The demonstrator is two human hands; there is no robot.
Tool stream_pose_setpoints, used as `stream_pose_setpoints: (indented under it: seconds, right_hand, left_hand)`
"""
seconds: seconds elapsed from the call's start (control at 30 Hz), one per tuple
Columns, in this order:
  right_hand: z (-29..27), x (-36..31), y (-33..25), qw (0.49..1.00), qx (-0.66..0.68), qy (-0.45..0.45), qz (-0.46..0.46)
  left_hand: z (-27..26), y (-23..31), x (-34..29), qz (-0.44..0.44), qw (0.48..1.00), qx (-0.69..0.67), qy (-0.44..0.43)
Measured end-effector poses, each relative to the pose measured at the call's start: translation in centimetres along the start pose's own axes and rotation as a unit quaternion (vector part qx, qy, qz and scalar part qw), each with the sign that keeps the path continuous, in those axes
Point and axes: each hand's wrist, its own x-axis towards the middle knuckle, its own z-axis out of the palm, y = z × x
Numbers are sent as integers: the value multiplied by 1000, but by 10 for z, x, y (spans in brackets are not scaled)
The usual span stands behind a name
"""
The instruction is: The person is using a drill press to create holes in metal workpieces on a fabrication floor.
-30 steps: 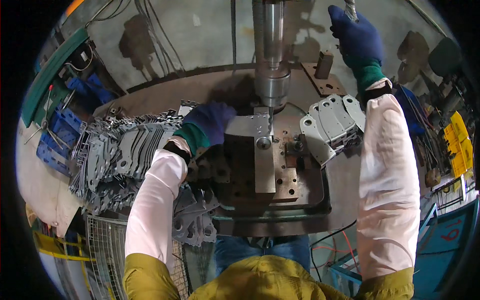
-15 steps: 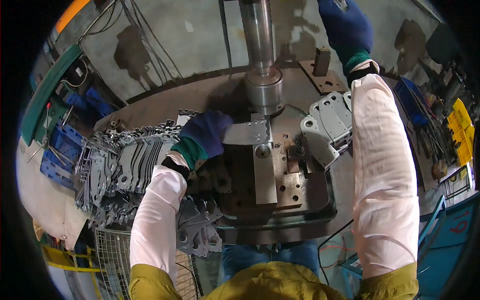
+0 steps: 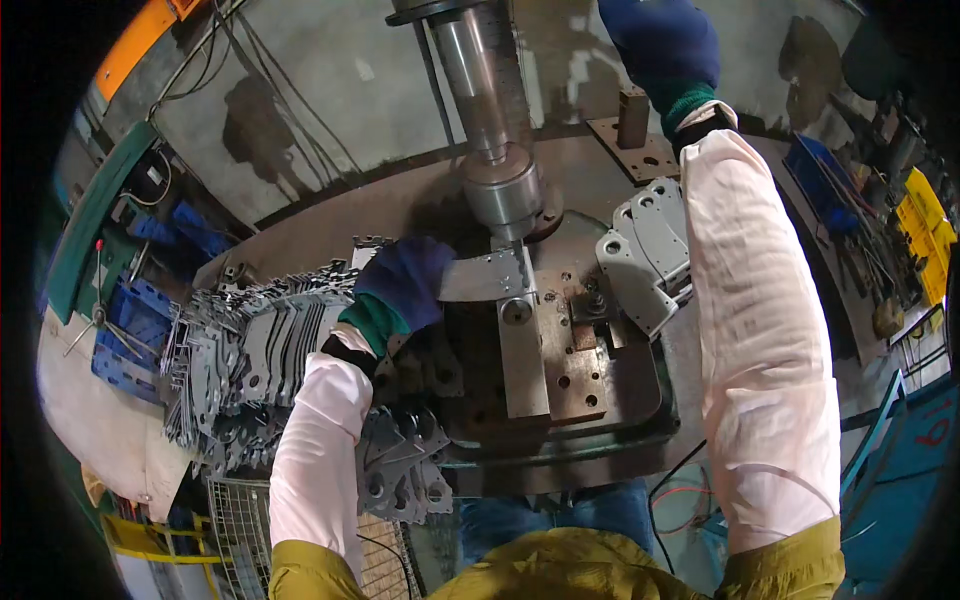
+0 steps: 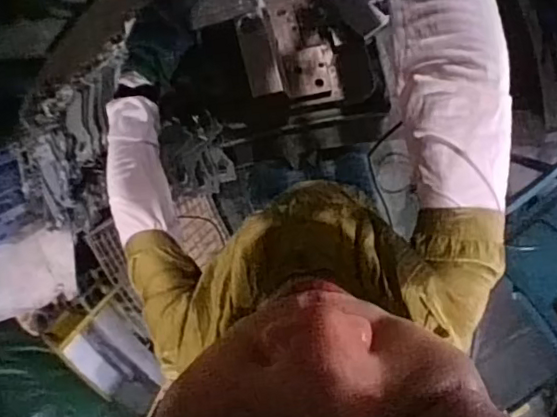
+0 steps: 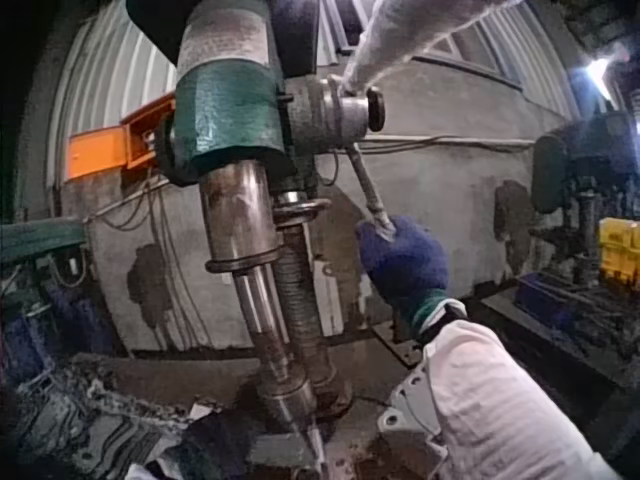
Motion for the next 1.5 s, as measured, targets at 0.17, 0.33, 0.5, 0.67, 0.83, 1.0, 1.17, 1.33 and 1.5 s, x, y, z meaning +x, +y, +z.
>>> stream_pose_setpoints:
  seconds: [0.17,0.33,0.5,0.67,0.83,1.0,1.17,1.33,1.5]
  right_hand:
    - [-2,0,-7,987,89,-21,131]
    - [-12,6,-19,958,131,-63,246]
    - [-18,10,-22,947,132,-89,280]
    - [-20,12,-26,940,132,-102,298]
    - [-11,9,-16,958,125,-80,246]
    - [-11,10,-20,952,144,-76,257]
    - [-16,9,-23,947,146,-82,275]
    - [-11,10,-20,955,126,-79,258]
    - [-12,13,-22,954,134,-81,256]
  left_hand:
    - [-1,1,-1,-30,999,-29,-9]
    - [-2,1,2,-34,999,-23,-32]
    - [2,-2,2,-24,1000,-10,-18]
    - [-3,4,-2,-14,1000,9,11]
    - [2,-1,-2,-6,1000,11,2]
    - [-1,1,-5,7,1000,15,17]
    - [0,1,-2,5,999,46,-7]
    - [1,0,-3,19,999,26,21]
    - [0,4,-5,21,998,46,48]
